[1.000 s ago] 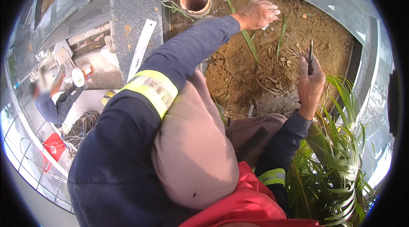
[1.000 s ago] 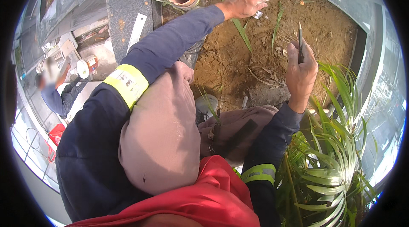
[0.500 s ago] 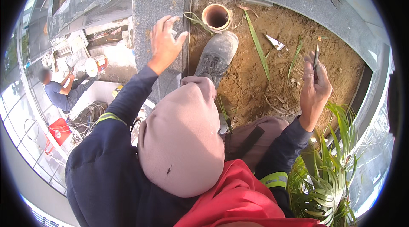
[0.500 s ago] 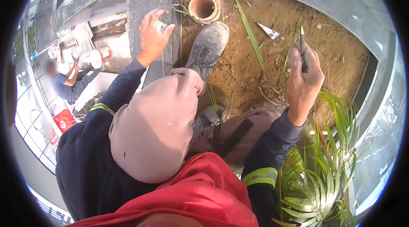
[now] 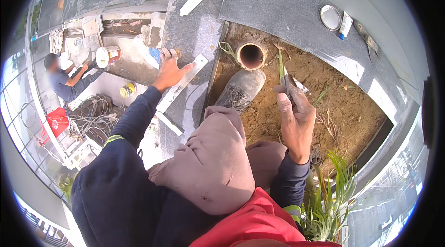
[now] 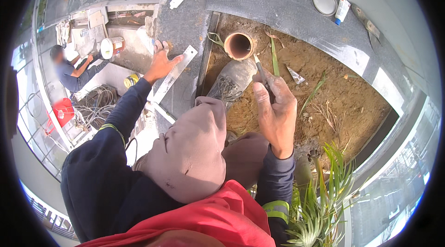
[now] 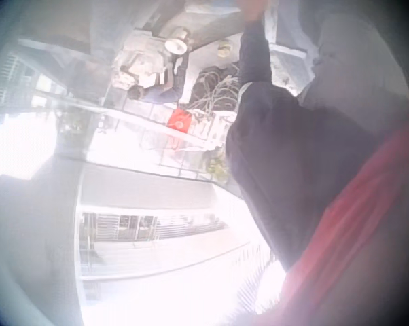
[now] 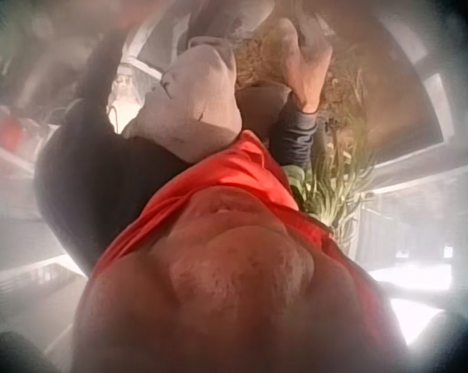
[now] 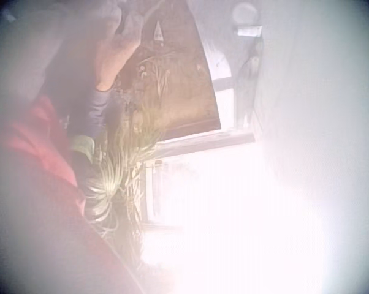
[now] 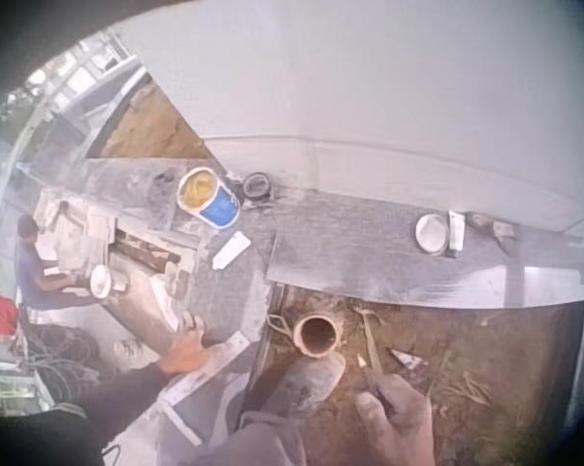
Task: The person measures and marks a stone slab using a square ruler and pencil, then uses a hammer and chisel to chip away at the stone. The person also uses a tape measure and a trowel to apply a substance to the stone.
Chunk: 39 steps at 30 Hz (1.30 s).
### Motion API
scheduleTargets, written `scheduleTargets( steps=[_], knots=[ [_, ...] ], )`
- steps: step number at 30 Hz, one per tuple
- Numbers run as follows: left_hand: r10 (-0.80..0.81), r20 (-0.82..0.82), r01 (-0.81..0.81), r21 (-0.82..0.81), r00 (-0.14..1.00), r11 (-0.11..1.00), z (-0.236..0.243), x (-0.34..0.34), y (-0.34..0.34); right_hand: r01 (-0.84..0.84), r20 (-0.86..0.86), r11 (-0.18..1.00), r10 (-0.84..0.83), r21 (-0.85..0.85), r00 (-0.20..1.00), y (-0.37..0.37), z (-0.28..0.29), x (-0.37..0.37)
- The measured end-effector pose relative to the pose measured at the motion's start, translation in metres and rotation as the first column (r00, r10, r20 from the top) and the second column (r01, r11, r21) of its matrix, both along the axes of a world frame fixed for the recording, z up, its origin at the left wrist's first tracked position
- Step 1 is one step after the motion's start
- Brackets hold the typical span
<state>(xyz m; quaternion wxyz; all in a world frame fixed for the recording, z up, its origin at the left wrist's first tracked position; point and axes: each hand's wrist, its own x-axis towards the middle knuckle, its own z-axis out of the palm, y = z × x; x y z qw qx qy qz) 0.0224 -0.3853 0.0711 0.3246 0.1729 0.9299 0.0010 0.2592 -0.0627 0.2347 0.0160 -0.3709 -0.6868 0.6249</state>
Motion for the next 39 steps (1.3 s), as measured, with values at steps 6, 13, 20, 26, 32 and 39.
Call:
scheduleTargets(
  steps=[6, 13, 20, 26, 32, 39],
  knots=[
    [0.205, 0.13, -0.194, -0.092, 0.97, 0.977, -0.009, -0.007, -0.011, 0.254, 0.085, 0.825, -0.245, -0.505, 0.966, -0.018, 0.085, -0.015],
    [0.147, -0.118, -0.102, 0.325, 0.982, 0.94, 0.054, 0.007, 0.009, 0.219, 0.129, 0.777, -0.177, -0.591, 0.976, -0.067, 0.207, -0.005],
    [-0.07, -0.349, 0.246, 0.493, 0.935, 0.835, 0.093, -0.029, 0.079, 0.305, 0.247, 0.839, -0.211, -0.451, 0.946, -0.045, 0.219, -0.002],
    [0.017, 0.223, -0.116, 0.438, 0.975, 0.891, 0.159, -0.021, 0.161, 0.507, 0.346, 0.719, -0.377, -0.475, 0.859, -0.043, 0.206, -0.001],
    [0.201, 0.958, -0.729, 0.011, 0.203, 0.684, 0.262, 0.116, 0.179, 0.43, 0.241, 0.633, -0.366, -0.643, 0.899, -0.057, 0.219, -0.024],
    [0.168, 0.969, -0.961, -0.213, -0.183, 0.177, 0.352, 0.179, 0.213, 0.683, 0.164, 0.729, -0.679, 0.04, 0.716, -0.064, 0.181, 0.03]
  ],
)
